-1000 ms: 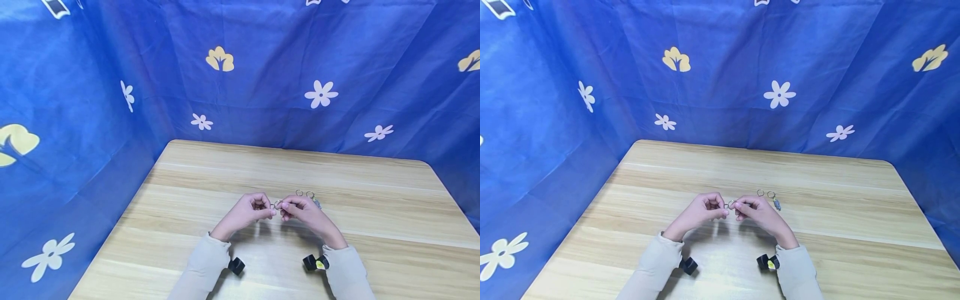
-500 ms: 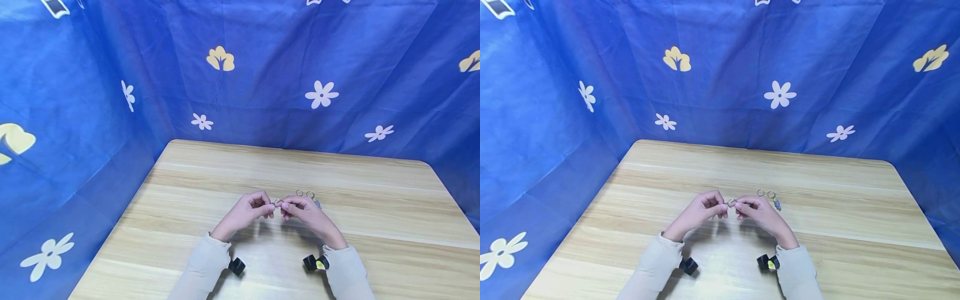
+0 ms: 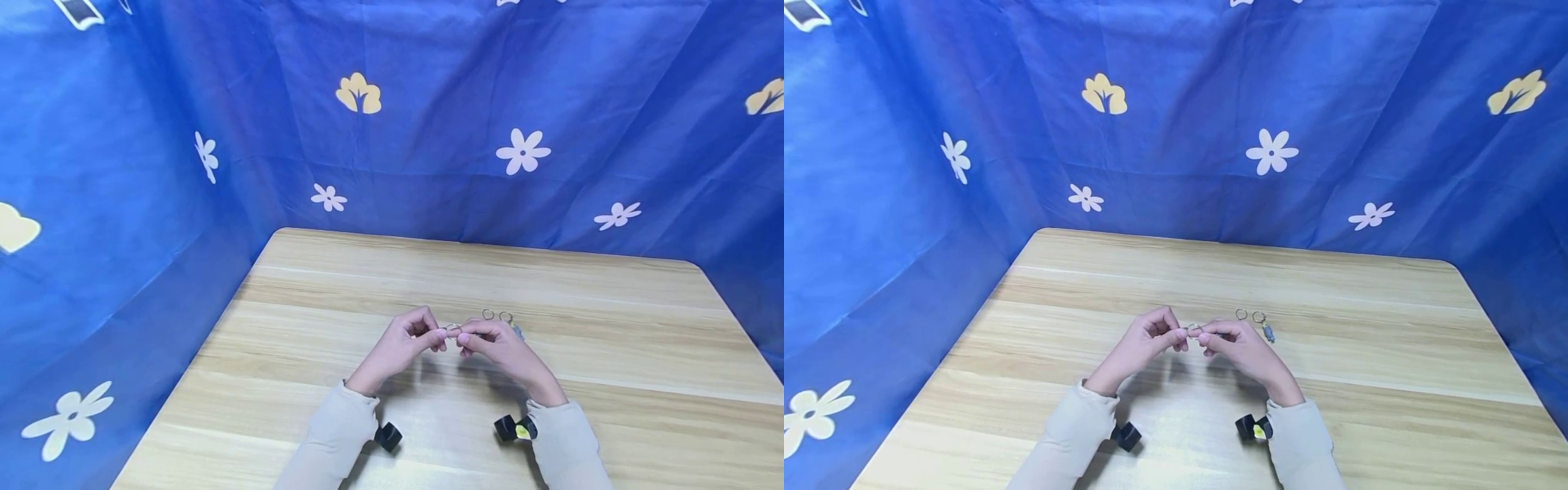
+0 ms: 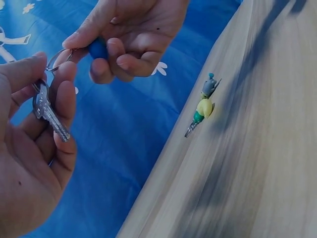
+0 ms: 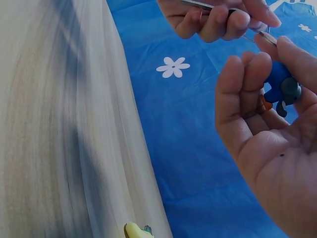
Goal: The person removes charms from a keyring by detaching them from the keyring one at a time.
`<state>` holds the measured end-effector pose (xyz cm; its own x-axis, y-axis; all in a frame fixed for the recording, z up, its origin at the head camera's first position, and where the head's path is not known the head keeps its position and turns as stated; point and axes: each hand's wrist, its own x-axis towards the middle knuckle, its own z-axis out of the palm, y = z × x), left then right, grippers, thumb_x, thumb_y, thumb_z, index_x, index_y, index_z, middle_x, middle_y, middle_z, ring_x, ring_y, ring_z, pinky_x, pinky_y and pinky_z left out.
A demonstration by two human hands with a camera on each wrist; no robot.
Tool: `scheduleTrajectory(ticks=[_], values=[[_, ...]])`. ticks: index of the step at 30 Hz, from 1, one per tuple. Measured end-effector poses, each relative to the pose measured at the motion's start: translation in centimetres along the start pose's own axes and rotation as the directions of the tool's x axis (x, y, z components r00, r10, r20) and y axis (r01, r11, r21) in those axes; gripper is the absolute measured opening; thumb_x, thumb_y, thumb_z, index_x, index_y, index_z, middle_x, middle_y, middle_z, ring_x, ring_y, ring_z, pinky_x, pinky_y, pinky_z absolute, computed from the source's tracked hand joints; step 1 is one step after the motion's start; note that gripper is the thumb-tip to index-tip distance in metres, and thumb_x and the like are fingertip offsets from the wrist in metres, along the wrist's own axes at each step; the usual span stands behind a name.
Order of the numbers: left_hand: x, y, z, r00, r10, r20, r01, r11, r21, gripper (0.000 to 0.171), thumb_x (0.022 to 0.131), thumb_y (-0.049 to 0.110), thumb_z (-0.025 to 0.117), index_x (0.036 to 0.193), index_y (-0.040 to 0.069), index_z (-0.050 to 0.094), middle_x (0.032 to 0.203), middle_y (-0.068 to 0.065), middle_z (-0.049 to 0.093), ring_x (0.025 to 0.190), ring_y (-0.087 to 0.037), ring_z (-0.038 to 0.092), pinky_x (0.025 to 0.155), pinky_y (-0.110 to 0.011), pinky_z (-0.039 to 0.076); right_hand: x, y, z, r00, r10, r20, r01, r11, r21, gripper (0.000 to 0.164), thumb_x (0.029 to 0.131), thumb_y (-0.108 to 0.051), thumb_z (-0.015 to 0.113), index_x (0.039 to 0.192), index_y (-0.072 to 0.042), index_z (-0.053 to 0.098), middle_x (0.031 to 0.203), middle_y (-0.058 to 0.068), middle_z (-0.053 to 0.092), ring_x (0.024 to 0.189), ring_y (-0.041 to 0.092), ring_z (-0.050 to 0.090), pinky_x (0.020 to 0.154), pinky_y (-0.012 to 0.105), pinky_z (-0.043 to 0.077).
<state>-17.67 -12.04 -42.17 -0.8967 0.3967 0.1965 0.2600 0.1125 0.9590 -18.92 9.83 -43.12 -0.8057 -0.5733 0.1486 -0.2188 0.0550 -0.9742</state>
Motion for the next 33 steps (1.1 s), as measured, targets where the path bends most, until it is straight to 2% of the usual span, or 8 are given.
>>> scheduleTrajectory(ticks=[4, 10, 13, 17, 21, 25, 28, 33], values=[[0.00, 0.04, 0.13, 1.000, -0.014, -0.021, 0.014, 1.000, 0.011, 0.020, 0.093, 0.012, 0.062, 0.079, 0.002, 0.053, 0.079, -0.022, 0.069, 0.068, -0.008, 0.062, 0.070, -0.033, 0.053, -0.01, -0.17, 0.08, 1.000, 0.000, -0.004, 0.000, 1.000, -0.016, 0.028, 0.094, -0.014, 0.061, 0.111, 0.009, 0.066, 0.100, -0.006, 0.068, 0.085, 0.018, 0.066, 0.078, 0.033, 0.056], [0.08, 0.05, 0.27, 0.999, -0.037, -0.028, 0.038, 0.998, 0.045, 0.022, 0.093, 0.014, 0.063, 0.077, 0.002, 0.052, 0.083, -0.020, 0.072, 0.071, -0.008, 0.065, 0.065, -0.026, 0.050, 0.03, -0.35, 0.19, 1.000, -0.005, -0.003, 0.005, 0.998, -0.067, 0.024, 0.094, -0.015, 0.061, 0.111, 0.000, 0.070, 0.105, 0.019, 0.067, 0.087, 0.022, 0.064, 0.077, 0.035, 0.056], [0.15, -0.13, 0.23, 0.999, -0.046, -0.025, 0.047, 0.997, 0.058, 0.022, 0.092, 0.014, 0.065, 0.077, 0.003, 0.053, 0.083, -0.019, 0.072, 0.072, -0.009, 0.065, 0.065, -0.027, 0.051, 0.05, -0.34, 0.19, 1.000, -0.013, 0.000, 0.013, 0.996, -0.088, 0.023, 0.094, -0.015, 0.061, 0.110, -0.002, 0.071, 0.106, 0.024, 0.066, 0.087, 0.025, 0.064, 0.076, 0.033, 0.056], [0.13, -0.22, 0.09, 0.997, -0.074, -0.013, 0.075, 0.996, 0.055, 0.020, 0.090, 0.016, 0.067, 0.078, 0.004, 0.056, 0.083, -0.015, 0.072, 0.074, -0.014, 0.065, 0.069, -0.033, 0.054, 0.06, -0.33, 0.19, 0.999, -0.032, 0.003, 0.032, 0.997, -0.075, 0.023, 0.094, -0.013, 0.060, 0.110, 0.001, 0.070, 0.105, 0.020, 0.067, 0.087, 0.018, 0.064, 0.076, 0.033, 0.056], [0.12, -0.18, -0.08, 0.994, -0.113, 0.001, 0.112, 0.993, 0.046, 0.018, 0.088, 0.019, 0.069, 0.082, 0.006, 0.059, 0.079, -0.007, 0.069, 0.075, -0.018, 0.065, 0.072, -0.036, 0.054, 0.02, -0.37, 0.15, 0.999, -0.040, 0.004, 0.040, 0.998, -0.044, 0.024, 0.094, -0.011, 0.059, 0.110, 0.006, 0.067, 0.104, 0.002, 0.069, 0.087, 0.009, 0.064, 0.076, 0.031, 0.056], [0.08, 0.07, -0.22, 0.991, -0.136, 0.001, 0.136, 0.989, 0.060, 0.016, 0.086, 0.020, 0.072, 0.085, 0.008, 0.061, 0.080, 0.001, 0.063, 0.076, -0.015, 0.060, 0.071, -0.029, 0.050, -0.02, -0.39, 0.10, 1.000, -0.009, -0.012, 0.008, 1.000, -0.030, 0.025, 0.095, -0.011, 0.058, 0.110, 0.007, 0.066, 0.103, -0.010, 0.068, 0.085, 0.009, 0.065, 0.078, 0.029, 0.056], [0.00, 0.29, -0.32, 0.991, -0.133, 0.004, 0.132, 0.988, 0.085, 0.016, 0.084, 0.020, 0.073, 0.086, 0.008, 0.063, 0.082, 0.002, 0.060, 0.075, -0.013, 0.056, 0.069, -0.024, 0.047, 0.00, -0.36, 0.05, 0.999, 0.026, -0.027, -0.027, 0.999, -0.039, 0.025, 0.096, -0.013, 0.057, 0.110, 0.005, 0.066, 0.104, -0.008, 0.069, 0.083, 0.014, 0.067, 0.078, 0.028, 0.056], [-0.09, 0.41, -0.43, 0.989, -0.144, 0.039, 0.140, 0.986, 0.091, 0.012, 0.085, 0.020, 0.072, 0.089, 0.011, 0.064, 0.086, 0.002, 0.062, 0.074, -0.011, 0.057, 0.069, -0.024, 0.048, 0.01, -0.25, -0.09, 0.998, 0.062, -0.035, -0.063, 0.997, -0.035, 0.026, 0.098, -0.016, 0.054, 0.110, 0.005, 0.065, 0.107, 0.012, 0.069, 0.083, 0.018, 0.067, 0.080, 0.028, 0.056]])
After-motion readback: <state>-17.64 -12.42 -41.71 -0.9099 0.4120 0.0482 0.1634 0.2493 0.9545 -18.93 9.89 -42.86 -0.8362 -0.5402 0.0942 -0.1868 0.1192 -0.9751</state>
